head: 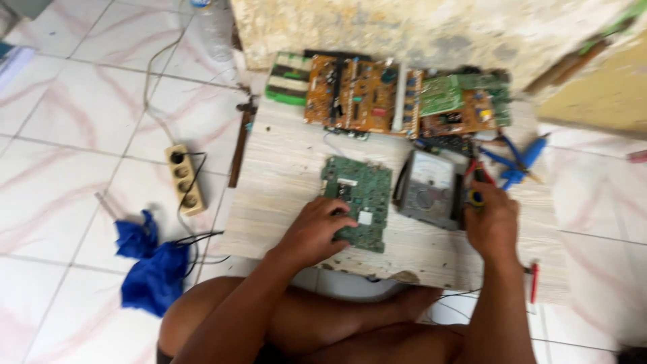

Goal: Testing and repairing electronic circuit boards using a multimeter and a soldering iron.

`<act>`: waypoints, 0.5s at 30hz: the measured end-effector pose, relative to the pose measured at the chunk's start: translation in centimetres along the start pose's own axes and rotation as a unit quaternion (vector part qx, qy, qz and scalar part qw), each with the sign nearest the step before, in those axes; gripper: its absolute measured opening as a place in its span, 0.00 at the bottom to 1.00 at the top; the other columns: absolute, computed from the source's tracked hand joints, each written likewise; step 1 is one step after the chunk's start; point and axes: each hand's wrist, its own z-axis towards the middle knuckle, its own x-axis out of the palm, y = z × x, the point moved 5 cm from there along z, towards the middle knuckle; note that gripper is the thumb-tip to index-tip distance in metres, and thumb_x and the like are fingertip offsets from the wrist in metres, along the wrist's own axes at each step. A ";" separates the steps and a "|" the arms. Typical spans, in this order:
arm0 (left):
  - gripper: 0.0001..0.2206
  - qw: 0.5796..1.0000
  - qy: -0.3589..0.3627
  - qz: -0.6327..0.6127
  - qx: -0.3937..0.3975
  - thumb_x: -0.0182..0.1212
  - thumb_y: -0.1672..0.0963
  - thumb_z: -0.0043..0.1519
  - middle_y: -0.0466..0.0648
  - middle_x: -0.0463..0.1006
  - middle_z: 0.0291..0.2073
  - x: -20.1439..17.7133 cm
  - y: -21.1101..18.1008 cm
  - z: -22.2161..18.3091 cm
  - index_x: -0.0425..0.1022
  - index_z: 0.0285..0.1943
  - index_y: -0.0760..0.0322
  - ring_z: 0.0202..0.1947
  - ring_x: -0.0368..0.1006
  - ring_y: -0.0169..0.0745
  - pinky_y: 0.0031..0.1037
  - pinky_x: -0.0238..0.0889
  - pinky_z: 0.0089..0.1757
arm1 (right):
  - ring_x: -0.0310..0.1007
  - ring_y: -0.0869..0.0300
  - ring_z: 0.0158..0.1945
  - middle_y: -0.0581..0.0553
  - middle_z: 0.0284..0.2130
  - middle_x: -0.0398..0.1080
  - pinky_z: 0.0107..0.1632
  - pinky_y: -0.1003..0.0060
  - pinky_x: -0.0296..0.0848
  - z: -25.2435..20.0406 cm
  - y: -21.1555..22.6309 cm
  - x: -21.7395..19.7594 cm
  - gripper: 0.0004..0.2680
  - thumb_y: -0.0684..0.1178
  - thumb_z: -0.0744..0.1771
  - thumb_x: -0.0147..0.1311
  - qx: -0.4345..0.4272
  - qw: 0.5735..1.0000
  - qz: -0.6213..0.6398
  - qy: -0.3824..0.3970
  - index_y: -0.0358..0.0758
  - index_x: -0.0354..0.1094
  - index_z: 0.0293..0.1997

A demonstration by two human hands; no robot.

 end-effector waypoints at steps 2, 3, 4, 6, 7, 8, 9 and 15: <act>0.17 0.997 -0.048 -0.015 0.065 0.72 0.57 0.49 0.48 0.71 0.56 0.2 -0.4 0.1 0.80 0.49 0.57 0.58 0.64 0.53 0.41 0.57 0.58 | 0.68 0.40 0.49 0.30 0.48 0.74 0.57 0.52 0.64 0.1 1.1 -1.3 0.17 0.37 0.62 0.59 0.035 0.999 -0.013 -0.004 0.31 0.75 0.58; 0.17 0.997 -0.041 -0.022 0.065 0.72 0.57 0.49 0.48 0.71 0.56 0.1 -0.6 0.1 0.80 0.49 0.57 0.58 0.64 0.53 0.41 0.57 0.58 | 0.68 0.40 0.49 0.30 0.48 0.74 0.57 0.52 0.64 0.0 1.3 -1.1 0.17 0.37 0.62 0.59 0.041 0.999 -0.017 0.003 0.31 0.75 0.58; 0.17 0.999 -0.017 -0.007 0.041 0.72 0.58 0.50 0.47 0.70 0.56 0.2 -0.6 0.2 0.80 0.49 0.57 0.58 0.63 0.52 0.41 0.56 0.59 | 0.67 0.40 0.51 0.30 0.50 0.73 0.58 0.51 0.64 -0.2 1.4 -1.1 0.17 0.37 0.62 0.59 0.055 0.998 -0.004 -0.010 0.31 0.74 0.58; 0.16 1.000 0.008 0.003 0.027 0.71 0.58 0.51 0.47 0.70 0.57 0.4 -0.9 0.8 0.81 0.49 0.56 0.59 0.62 0.51 0.41 0.55 0.59 | 0.66 0.39 0.52 0.30 0.52 0.72 0.58 0.50 0.64 -0.3 1.0 -1.6 0.18 0.37 0.62 0.60 0.072 0.997 -0.002 -0.026 0.31 0.73 0.58; 0.16 1.000 0.007 0.005 0.023 0.71 0.57 0.51 0.47 0.71 0.57 0.4 -0.8 0.8 0.81 0.49 0.56 0.59 0.62 0.51 0.41 0.55 0.60 | 0.67 0.40 0.52 0.32 0.52 0.72 0.58 0.51 0.65 -0.3 1.1 -1.5 0.18 0.37 0.62 0.62 0.065 0.998 -0.004 -0.024 0.32 0.72 0.60; 0.16 1.000 0.006 0.007 0.020 0.72 0.57 0.51 0.47 0.71 0.57 0.2 -0.8 0.6 0.81 0.49 0.56 0.60 0.62 0.51 0.41 0.55 0.60 | 0.68 0.41 0.52 0.33 0.52 0.73 0.57 0.52 0.66 -0.3 1.4 -1.6 0.18 0.37 0.63 0.64 0.058 0.998 -0.007 -0.022 0.33 0.72 0.61; 0.16 1.000 0.005 0.013 0.014 0.72 0.57 0.51 0.47 0.71 0.57 0.5 -0.7 0.7 0.81 0.49 0.56 0.60 0.62 0.51 0.41 0.55 0.60 | 0.68 0.41 0.52 0.33 0.52 0.73 0.57 0.52 0.66 -0.7 0.4 -1.7 0.18 0.37 0.63 0.64 0.055 0.998 0.001 -0.022 0.33 0.72 0.61; 0.13 0.988 -0.150 -0.003 -0.030 0.71 0.55 0.52 0.48 0.78 0.43 -8.7 3.9 -1.5 0.80 0.46 0.58 0.45 0.73 0.51 0.38 0.65 0.48 | 0.73 0.36 0.47 0.20 0.53 0.75 0.51 0.50 0.72 -2.6 -0.6 -1.0 0.21 0.28 0.61 0.59 -0.046 0.995 0.065 -0.066 0.11 0.73 0.63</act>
